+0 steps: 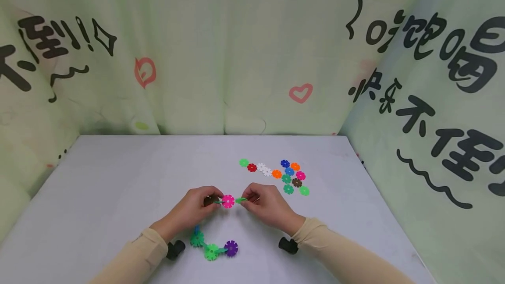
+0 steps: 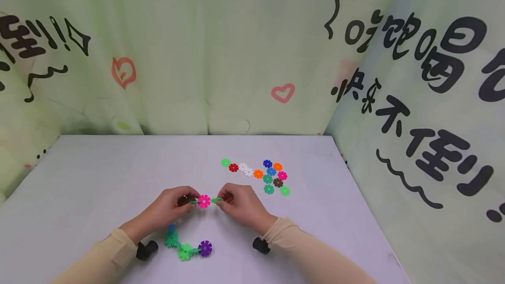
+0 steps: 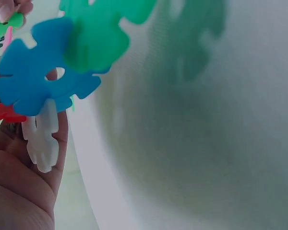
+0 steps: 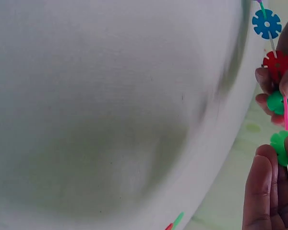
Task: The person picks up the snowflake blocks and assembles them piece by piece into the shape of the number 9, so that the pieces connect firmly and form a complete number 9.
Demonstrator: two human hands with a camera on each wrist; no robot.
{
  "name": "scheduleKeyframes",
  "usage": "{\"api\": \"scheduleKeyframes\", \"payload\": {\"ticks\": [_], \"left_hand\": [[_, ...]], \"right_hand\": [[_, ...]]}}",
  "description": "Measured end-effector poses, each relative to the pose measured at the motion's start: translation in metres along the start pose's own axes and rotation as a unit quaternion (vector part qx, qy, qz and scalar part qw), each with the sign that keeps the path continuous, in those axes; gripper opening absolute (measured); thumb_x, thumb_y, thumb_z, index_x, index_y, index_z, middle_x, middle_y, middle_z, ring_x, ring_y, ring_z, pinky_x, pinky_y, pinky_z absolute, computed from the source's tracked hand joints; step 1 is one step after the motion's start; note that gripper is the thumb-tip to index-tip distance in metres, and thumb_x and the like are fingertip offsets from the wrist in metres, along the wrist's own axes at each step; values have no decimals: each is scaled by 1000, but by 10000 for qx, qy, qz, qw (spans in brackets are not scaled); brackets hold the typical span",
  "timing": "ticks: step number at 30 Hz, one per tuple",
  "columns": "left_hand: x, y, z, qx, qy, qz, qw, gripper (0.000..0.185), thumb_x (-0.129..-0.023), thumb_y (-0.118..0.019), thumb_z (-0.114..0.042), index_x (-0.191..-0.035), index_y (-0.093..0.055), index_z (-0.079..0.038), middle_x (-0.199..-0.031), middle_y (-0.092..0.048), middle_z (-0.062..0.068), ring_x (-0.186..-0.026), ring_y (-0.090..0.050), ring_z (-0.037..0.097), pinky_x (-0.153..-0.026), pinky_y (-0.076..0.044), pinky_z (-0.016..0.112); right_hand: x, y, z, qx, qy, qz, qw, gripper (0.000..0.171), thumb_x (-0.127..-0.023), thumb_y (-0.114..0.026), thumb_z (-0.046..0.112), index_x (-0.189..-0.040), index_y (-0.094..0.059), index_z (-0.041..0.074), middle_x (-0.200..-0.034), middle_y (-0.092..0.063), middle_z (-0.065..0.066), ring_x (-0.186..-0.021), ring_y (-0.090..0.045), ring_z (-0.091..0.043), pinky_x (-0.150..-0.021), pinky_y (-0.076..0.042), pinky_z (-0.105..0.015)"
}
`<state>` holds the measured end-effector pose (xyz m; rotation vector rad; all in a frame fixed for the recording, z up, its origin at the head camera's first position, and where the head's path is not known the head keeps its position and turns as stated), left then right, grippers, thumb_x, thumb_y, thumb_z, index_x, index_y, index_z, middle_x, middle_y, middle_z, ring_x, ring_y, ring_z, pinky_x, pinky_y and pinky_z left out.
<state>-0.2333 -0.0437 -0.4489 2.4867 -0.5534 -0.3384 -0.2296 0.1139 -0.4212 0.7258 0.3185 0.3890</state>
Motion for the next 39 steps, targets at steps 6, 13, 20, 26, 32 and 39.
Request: {"api": "scheduleKeyframes", "payload": {"ticks": [6, 13, 20, 26, 32, 39], "left_hand": [[-1, -1, -3, -23, -78, 20, 10000, 22, -88, -77, -6, -107, -70, -15, -100, -67, -8, -90, -62, 12, -83, -54, 30], [0, 1, -6, -24, -124, -21, 9999, 26, -84, -80, -5, -106, -72, -15, -98, -68, -9, -87, -64, 11, -80, -54, 28], [0, 1, -5, -107, -155, -38, 9998, 25, -84, -81, -9, -106, -73, -17, -101, -69, -9, -89, -64, 10, -80, -54, 27], [1, 0, -4, -100, -146, -36, 9998, 24, -85, -80, -9, -106, -73, -16, -102, -69, -8, -90, -65, 9, -81, -54, 27], [2, 1, -5, -191, -126, -52, 9997, 24, -84, -81, -10, -107, -75, -15, -102, -70, -7, -90, -65, 9, -82, -55, 28], [1, 1, -11, -160, -265, 7, 9995, 24, -84, -81, -10, -107, -78, -12, -94, -71, -10, -84, -64, 6, -75, -54, 24]], "right_hand": [[-1, -6, 5, 11, 211, -22, 9998, 13, -87, -78, 9, -91, -68, 16, -82, -66, 14, -76, -64, -2, -72, -55, -23], [-2, -7, 6, -43, 200, -74, 9998, 13, -86, -79, 8, -92, -70, 15, -83, -67, 12, -76, -65, -2, -72, -55, -22], [-1, -8, 7, -93, 282, -130, 9995, 14, -85, -80, 6, -91, -71, 13, -83, -69, 11, -75, -65, -2, -70, -55, -22], [0, -9, 7, -169, 287, -99, 9994, 13, -85, -80, 6, -91, -71, 13, -83, -69, 10, -75, -65, -2, -71, -55, -22], [0, -8, 10, -139, 297, -122, 9994, 12, -85, -80, 7, -91, -71, 13, -83, -69, 11, -76, -65, -2, -71, -55, -22], [0, -5, 13, -53, 287, -213, 9993, 10, -83, -82, 7, -88, -75, 12, -80, -70, 12, -72, -64, -2, -65, -55, -23]]}}
Point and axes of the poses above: each hand's wrist, its own x-axis away from the middle knuckle, its own y-axis out of the back of the hand, z = x × y, the point moved 10 cm from there along -x, towards the middle knuckle
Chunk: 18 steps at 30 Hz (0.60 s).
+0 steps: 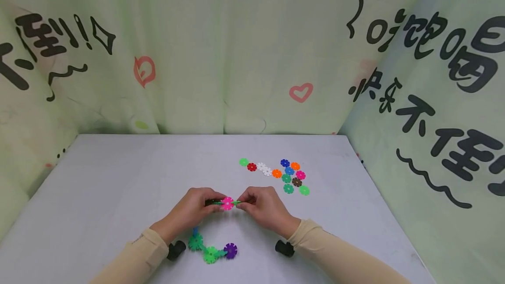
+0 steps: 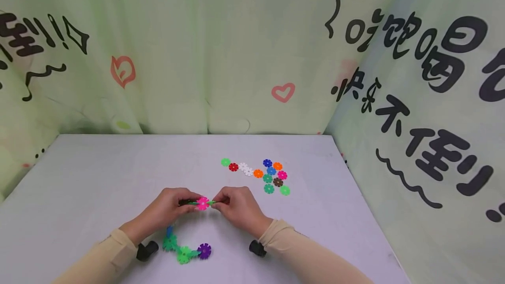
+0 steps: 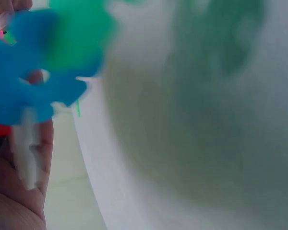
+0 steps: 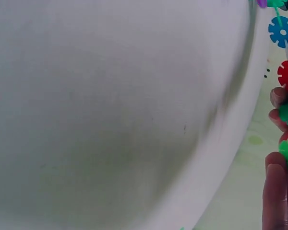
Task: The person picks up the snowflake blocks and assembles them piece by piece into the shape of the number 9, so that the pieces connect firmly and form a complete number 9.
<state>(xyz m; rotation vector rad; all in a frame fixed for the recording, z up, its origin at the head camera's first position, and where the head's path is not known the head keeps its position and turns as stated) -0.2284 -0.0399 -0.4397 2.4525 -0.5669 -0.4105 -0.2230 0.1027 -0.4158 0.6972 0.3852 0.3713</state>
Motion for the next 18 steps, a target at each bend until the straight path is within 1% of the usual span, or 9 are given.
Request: {"api": "scheduleKeyframes", "payload": {"ticks": [4, 8, 11, 15, 18], "left_hand": [[-2, 0, -5, -11, -109, -30, 9999, 24, -83, -81, -11, -107, -78, -12, -93, -71, -10, -84, -64, 7, -75, -54, 25], [-3, 0, -4, -64, -55, -47, 10000, 22, -85, -80, -12, -106, -77, -13, -96, -71, -9, -86, -64, 7, -77, -54, 25], [-3, -3, -2, -98, 24, 37, 9999, 27, -86, -80, -13, -112, -74, -11, -97, -69, -8, -81, -61, 8, -74, -53, 25], [-1, -6, -1, -175, -2, 227, 9996, 41, -83, -83, -16, -122, -69, -10, -100, -67, -8, -74, -57, 9, -68, -50, 26], [-1, -7, -1, -224, -10, 269, 9994, 42, -81, -84, -16, -121, -70, -11, -102, -67, -9, -76, -57, 9, -69, -50, 26]], "right_hand": [[0, 1, -3, 13, -109, -92, 9999, 10, -82, -83, 7, -88, -77, 12, -79, -70, 13, -72, -63, -3, -63, -54, -23], [-2, -1, -8, 16, -182, -113, 9998, 11, -82, -83, 7, -88, -76, 13, -80, -70, 13, -74, -64, -3, -67, -55, -23], [-3, -3, -8, -25, -115, 5, 9999, 12, -83, -81, 7, -89, -75, 14, -82, -71, 10, -76, -65, -2, -71, -55, -23], [-3, -6, -6, -91, -45, 161, 9998, 12, -85, -80, 5, -90, -73, 13, -85, -72, 4, -77, -66, -3, -74, -55, -22], [-3, -8, -6, -115, -84, 264, 9996, 12, -85, -80, 5, -91, -72, 13, -86, -72, 2, -77, -66, -3, -73, -55, -22]]}}
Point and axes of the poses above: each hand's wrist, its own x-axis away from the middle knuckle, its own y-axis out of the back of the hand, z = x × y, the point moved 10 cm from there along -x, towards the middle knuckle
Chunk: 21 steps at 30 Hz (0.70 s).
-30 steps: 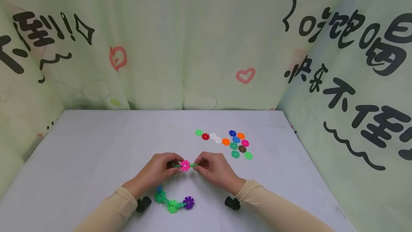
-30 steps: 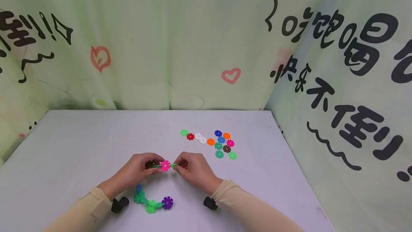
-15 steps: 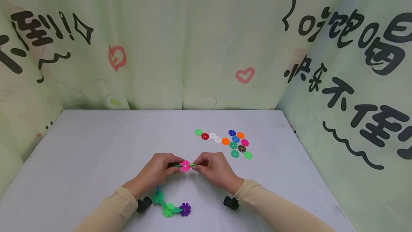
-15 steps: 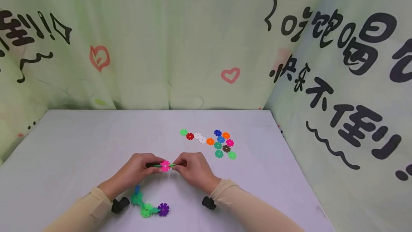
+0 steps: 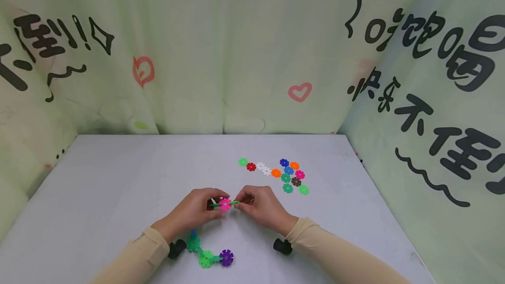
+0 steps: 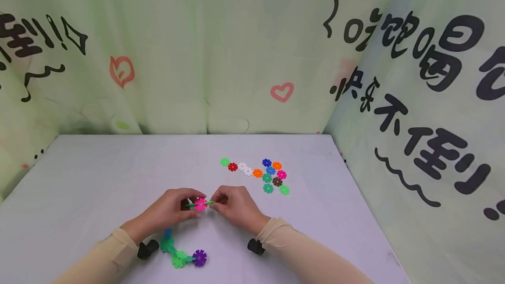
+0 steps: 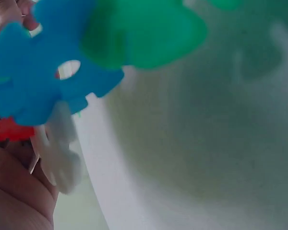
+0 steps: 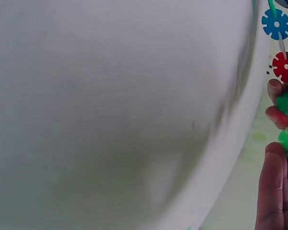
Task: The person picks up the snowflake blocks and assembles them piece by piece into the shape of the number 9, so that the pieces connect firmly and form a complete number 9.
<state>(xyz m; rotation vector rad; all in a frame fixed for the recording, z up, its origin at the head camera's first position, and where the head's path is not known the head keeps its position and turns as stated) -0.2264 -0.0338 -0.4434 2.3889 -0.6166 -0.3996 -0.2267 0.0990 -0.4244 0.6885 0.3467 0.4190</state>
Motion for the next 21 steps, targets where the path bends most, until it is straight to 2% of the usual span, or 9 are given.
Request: {"api": "scheduleKeyframes", "payload": {"ticks": [8, 16, 21], "left_hand": [[1, 3, -1, -107, -1, -113, 9999, 36, -83, -83, -13, -117, -72, -13, -104, -68, -10, -87, -60, 10, -75, -51, 28], [2, 3, 0, -163, -26, -129, 9998, 38, -81, -85, -20, -116, -72, -14, -99, -67, -11, -75, -55, 8, -68, -49, 26], [2, 3, 4, -123, 84, -103, 9998, 34, -82, -84, -19, -115, -73, -17, -98, -66, -13, -78, -57, 7, -71, -51, 26]], "right_hand": [[0, -3, 0, -45, -42, 98, 9999, 13, -85, -78, 3, -91, -72, 13, -87, -73, 2, -78, -66, -3, -73, -55, -22], [-1, -4, 0, -46, 1, 140, 9999, 13, -85, -79, 4, -91, -72, 13, -87, -73, 3, -78, -66, -3, -73, -55, -21], [0, -4, 4, 6, 196, 106, 9998, 12, -85, -79, 3, -90, -72, 12, -86, -73, 2, -77, -66, -1, -72, -54, -21]]}}
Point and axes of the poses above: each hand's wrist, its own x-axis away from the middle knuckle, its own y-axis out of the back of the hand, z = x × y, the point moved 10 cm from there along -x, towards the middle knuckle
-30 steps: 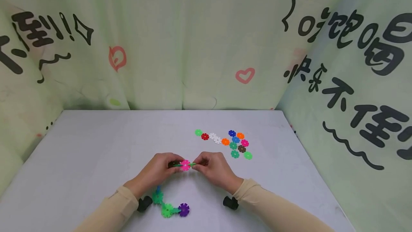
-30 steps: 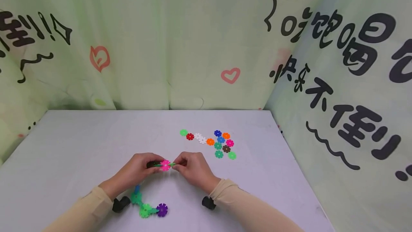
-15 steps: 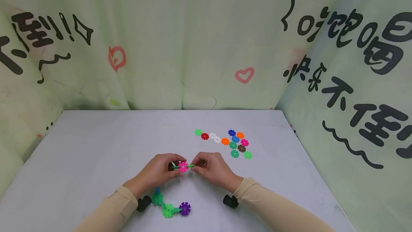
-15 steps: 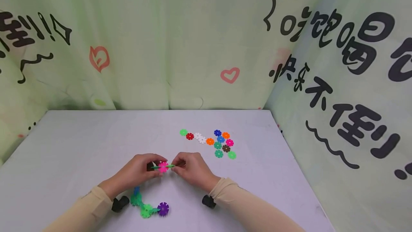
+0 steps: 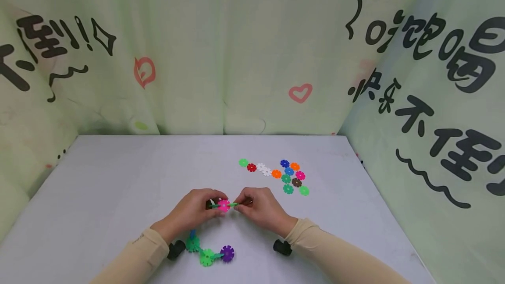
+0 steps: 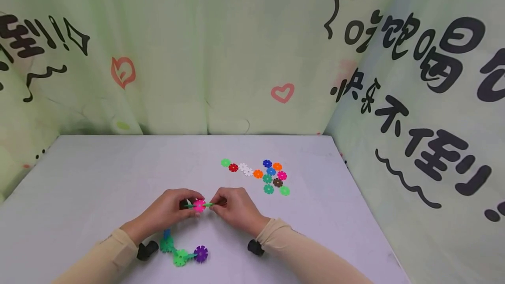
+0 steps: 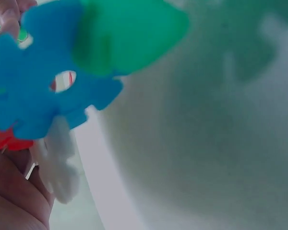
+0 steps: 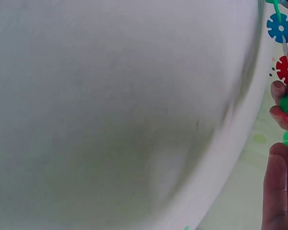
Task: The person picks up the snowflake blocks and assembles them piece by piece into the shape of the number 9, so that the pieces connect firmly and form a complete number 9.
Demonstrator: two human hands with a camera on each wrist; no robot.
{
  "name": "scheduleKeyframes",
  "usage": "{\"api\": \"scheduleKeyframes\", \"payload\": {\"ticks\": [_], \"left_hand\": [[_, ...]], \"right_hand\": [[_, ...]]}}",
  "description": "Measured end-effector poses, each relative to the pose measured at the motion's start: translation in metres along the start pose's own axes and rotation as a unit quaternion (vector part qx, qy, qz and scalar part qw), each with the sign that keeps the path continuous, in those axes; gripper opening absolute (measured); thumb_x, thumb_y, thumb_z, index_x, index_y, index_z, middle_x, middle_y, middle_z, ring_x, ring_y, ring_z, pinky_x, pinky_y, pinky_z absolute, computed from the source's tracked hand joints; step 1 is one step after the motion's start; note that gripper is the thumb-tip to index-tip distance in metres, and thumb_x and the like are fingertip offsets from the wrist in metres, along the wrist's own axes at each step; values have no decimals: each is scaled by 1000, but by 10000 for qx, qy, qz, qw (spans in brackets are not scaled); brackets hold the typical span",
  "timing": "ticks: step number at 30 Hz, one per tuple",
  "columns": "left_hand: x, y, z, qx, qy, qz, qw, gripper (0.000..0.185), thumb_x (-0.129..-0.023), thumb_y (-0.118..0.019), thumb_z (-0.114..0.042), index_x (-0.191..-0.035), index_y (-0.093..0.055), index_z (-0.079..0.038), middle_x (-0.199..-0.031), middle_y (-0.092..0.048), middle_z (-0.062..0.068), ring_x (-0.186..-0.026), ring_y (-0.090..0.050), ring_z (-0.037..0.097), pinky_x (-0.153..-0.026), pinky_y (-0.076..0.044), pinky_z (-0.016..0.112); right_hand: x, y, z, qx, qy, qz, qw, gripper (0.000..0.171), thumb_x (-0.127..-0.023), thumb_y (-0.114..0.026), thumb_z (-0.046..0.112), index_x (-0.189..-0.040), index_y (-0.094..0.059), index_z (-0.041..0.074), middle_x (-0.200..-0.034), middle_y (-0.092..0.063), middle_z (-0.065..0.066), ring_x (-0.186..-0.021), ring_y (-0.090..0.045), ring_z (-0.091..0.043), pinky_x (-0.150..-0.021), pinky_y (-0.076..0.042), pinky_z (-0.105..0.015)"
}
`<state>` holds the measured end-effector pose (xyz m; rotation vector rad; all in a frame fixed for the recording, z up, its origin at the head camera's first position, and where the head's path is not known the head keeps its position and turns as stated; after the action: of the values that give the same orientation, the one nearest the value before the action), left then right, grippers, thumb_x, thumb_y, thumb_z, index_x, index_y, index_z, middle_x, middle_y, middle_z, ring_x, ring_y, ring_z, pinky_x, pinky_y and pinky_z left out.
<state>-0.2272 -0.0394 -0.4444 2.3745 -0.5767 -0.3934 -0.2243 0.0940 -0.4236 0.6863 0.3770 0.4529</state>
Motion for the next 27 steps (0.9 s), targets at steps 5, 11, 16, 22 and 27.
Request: {"api": "scheduleKeyframes", "payload": {"ticks": [5, 11, 16, 22, 27], "left_hand": [[0, -1, 2, 158, -109, 22, 9998, 32, -85, -81, -18, -116, -74, -16, -98, -67, -14, -85, -60, 7, -77, -53, 27], [1, 5, 7, -197, 24, -252, 9995, 33, -82, -83, -18, -114, -74, -16, -99, -68, -13, -89, -62, 6, -82, -54, 31], [-3, 7, 3, -229, 115, -386, 9989, 36, -83, -83, -21, -117, -74, -14, -110, -71, -6, -96, -63, 10, -87, -53, 35], [-1, 8, 4, -318, 278, -482, 9979, 38, -81, -84, -21, -117, -73, -14, -113, -70, -5, -99, -63, 11, -89, -52, 36], [0, 9, 2, -362, 304, -533, 9975, 39, -82, -84, -22, -118, -73, -13, -112, -70, -5, -92, -61, 9, -86, -53, 35]], "right_hand": [[1, 3, 2, 235, 149, -81, 9996, 12, -85, -79, 5, -90, -72, 13, -85, -71, 6, -73, -64, 0, -67, -54, -21], [0, 16, -10, 239, -265, -307, 9989, 15, -85, -79, 5, -87, -70, 17, -80, -67, 13, -72, -62, -4, -67, -54, -24], [1, 11, -4, 184, 48, -202, 9996, 14, -84, -80, 5, -87, -70, 14, -81, -69, 9, -72, -64, -2, -67, -55, -22], [3, 3, 5, 418, 380, -383, 9977, 13, -83, -80, 3, -87, -71, 11, -82, -72, 3, -71, -64, 1, -66, -54, -18], [3, 3, 10, 527, 367, -720, 9953, 12, -81, -82, 4, -85, -72, 11, -78, -71, 5, -68, -64, 2, -63, -53, -17]]}}
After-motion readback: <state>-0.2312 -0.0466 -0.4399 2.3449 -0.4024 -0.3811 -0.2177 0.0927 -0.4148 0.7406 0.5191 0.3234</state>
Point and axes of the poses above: each hand's wrist, its own x-axis away from the middle knuckle, its own y-axis out of the back of the hand, z = x × y, the point moved 10 cm from there along -x, towards the middle knuckle
